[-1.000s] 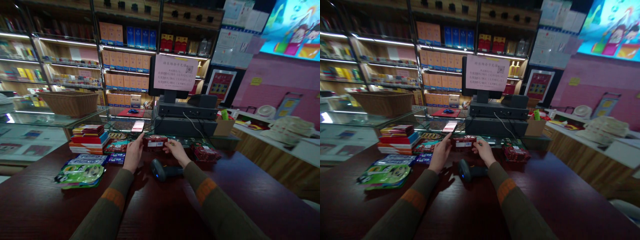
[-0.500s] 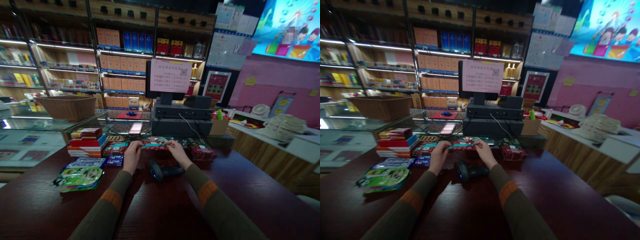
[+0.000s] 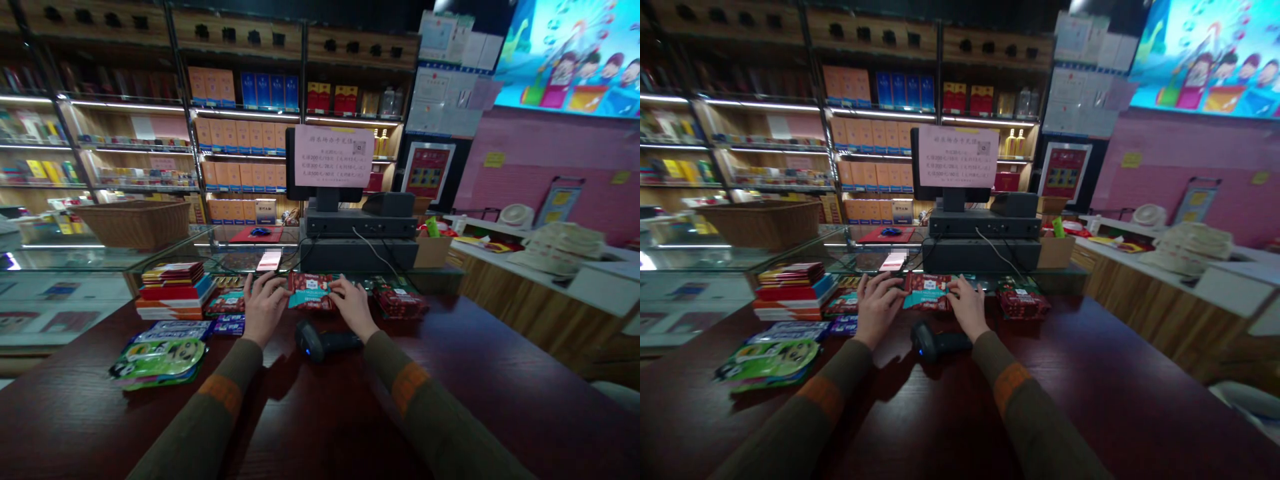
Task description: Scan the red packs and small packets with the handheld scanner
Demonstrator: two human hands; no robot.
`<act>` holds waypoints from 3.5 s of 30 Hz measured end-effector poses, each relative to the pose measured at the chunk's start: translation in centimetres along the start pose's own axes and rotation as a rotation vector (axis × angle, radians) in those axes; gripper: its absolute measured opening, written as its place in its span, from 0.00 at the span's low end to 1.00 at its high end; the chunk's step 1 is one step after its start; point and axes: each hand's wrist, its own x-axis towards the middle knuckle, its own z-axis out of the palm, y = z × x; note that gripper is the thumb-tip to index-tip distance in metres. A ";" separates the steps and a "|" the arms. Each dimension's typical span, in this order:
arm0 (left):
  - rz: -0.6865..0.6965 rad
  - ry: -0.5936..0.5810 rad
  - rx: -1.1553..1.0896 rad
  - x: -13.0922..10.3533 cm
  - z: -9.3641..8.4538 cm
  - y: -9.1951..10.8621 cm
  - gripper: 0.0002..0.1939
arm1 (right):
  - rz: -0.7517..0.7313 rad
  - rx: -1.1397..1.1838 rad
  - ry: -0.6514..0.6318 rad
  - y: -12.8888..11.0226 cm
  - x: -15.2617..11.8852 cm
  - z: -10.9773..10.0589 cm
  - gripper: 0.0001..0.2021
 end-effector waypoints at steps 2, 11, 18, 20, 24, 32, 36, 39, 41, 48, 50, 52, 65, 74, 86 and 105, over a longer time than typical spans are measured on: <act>0.074 -0.028 0.033 0.4 -0.2 0.2 0.05 | -0.099 -0.174 0.059 -0.2 -0.1 -0.5 0.07; 0.289 -0.139 0.011 1.9 0.9 1.4 0.07 | -0.304 -0.485 0.170 -0.6 -0.9 -3.3 0.11; 0.332 -0.173 -0.051 3.9 3.1 3.9 0.08 | -0.299 -0.563 0.226 1.3 -0.7 -6.3 0.11; 0.357 -0.189 -0.063 4.8 3.9 4.8 0.08 | -0.287 -0.582 0.241 2.2 -0.5 -7.4 0.10; 0.417 -0.212 -0.104 6.6 5.6 7.0 0.09 | -0.263 -0.610 0.259 3.8 -0.4 -10.1 0.10; 0.508 -0.231 -0.158 9.2 9.3 11.8 0.10 | -0.218 -0.659 0.286 6.7 -0.1 -15.5 0.10; 0.512 -0.221 -0.163 9.7 11.6 13.7 0.09 | -0.182 -0.677 0.282 8.2 0.3 -17.5 0.11; 0.508 -0.217 -0.173 9.8 13.2 14.7 0.09 | -0.167 -0.683 0.273 9.4 0.6 -18.5 0.11; 0.510 -0.215 -0.170 9.9 14.0 15.2 0.09 | -0.159 -0.684 0.268 10.1 0.9 -19.0 0.11; 0.510 -0.250 -0.179 9.9 15.9 16.5 0.09 | -0.101 -0.681 0.235 11.9 1.4 -20.0 0.10; 0.506 -0.279 -0.179 9.8 16.2 16.8 0.09 | -0.077 -0.676 0.220 12.4 1.4 -20.1 0.11; 0.494 -0.313 -0.185 9.7 16.4 16.9 0.09 | -0.055 -0.668 0.201 12.8 1.4 -20.2 0.11; 0.488 -0.424 -0.217 9.5 16.9 16.4 0.11 | 0.018 -0.624 0.132 14.0 1.8 -20.0 0.11; 0.470 -0.460 -0.210 9.6 16.9 16.6 0.11 | 0.053 -0.562 0.115 14.3 1.9 -20.0 0.10; 0.453 -0.477 -0.230 9.1 16.6 16.6 0.13 | 0.105 -0.562 0.101 14.7 1.6 -20.1 0.10; 0.373 -0.530 -0.234 8.5 16.1 18.0 0.19 | -0.041 -0.661 -0.156 15.4 -0.3 -22.4 0.23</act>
